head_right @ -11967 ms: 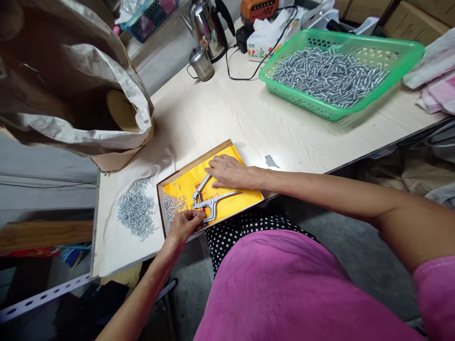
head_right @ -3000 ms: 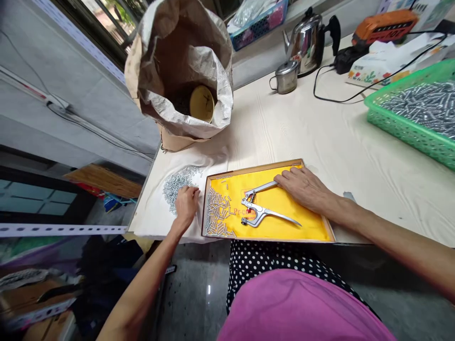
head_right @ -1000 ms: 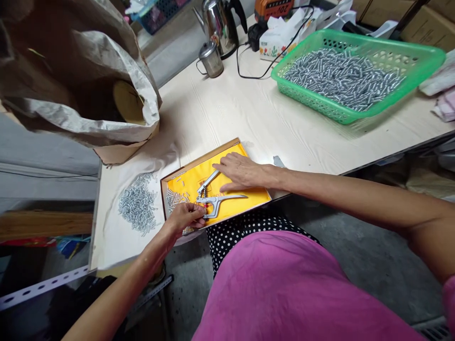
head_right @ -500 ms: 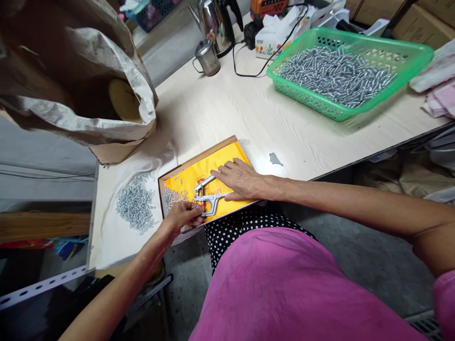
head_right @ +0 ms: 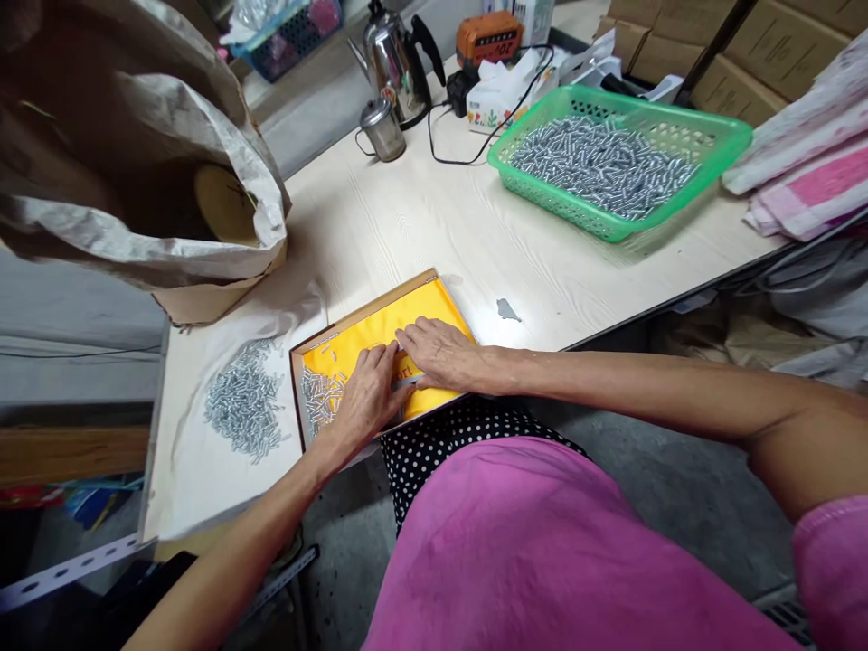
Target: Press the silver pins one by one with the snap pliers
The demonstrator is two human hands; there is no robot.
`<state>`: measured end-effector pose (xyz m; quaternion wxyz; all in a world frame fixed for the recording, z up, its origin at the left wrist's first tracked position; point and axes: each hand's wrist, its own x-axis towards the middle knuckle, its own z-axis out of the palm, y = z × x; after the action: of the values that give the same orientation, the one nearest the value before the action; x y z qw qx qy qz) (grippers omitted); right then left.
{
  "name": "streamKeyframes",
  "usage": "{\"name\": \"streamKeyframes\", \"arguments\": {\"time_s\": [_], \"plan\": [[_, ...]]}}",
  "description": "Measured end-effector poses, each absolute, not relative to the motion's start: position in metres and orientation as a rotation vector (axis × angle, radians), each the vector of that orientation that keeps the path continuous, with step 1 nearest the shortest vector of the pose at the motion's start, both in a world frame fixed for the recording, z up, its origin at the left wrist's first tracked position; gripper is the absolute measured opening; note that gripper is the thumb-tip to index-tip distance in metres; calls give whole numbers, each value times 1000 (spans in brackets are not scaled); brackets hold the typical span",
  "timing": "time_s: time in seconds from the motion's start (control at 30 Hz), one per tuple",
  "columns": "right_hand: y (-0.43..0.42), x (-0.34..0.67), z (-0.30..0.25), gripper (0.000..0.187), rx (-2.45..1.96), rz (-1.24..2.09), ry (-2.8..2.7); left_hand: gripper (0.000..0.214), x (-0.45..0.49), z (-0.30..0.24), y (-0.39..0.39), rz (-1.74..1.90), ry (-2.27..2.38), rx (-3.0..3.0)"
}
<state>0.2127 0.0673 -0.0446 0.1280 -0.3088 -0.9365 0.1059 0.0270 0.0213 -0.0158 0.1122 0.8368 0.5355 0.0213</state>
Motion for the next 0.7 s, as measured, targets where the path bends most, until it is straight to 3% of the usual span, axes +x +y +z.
{"name": "streamKeyframes", "arguments": {"time_s": [0.2,0.4,0.5,0.63,0.7], "plan": [[69,206,-51,21,-807,199,-2856,25,25,-16,16,77,1619,2443],[71,201,-58,23,-729,256,-2883,11,20,-18,16,109,1609,2376],[73,202,-55,28,-771,257,-2872,19,17,-20,16,143,1639,2377],[86,201,-42,52,-751,285,-2773,51,5,-13,18,192,1706,2394],[96,197,-35,43,-772,346,-2760,64,-6,-5,20,165,1678,2414]]}}
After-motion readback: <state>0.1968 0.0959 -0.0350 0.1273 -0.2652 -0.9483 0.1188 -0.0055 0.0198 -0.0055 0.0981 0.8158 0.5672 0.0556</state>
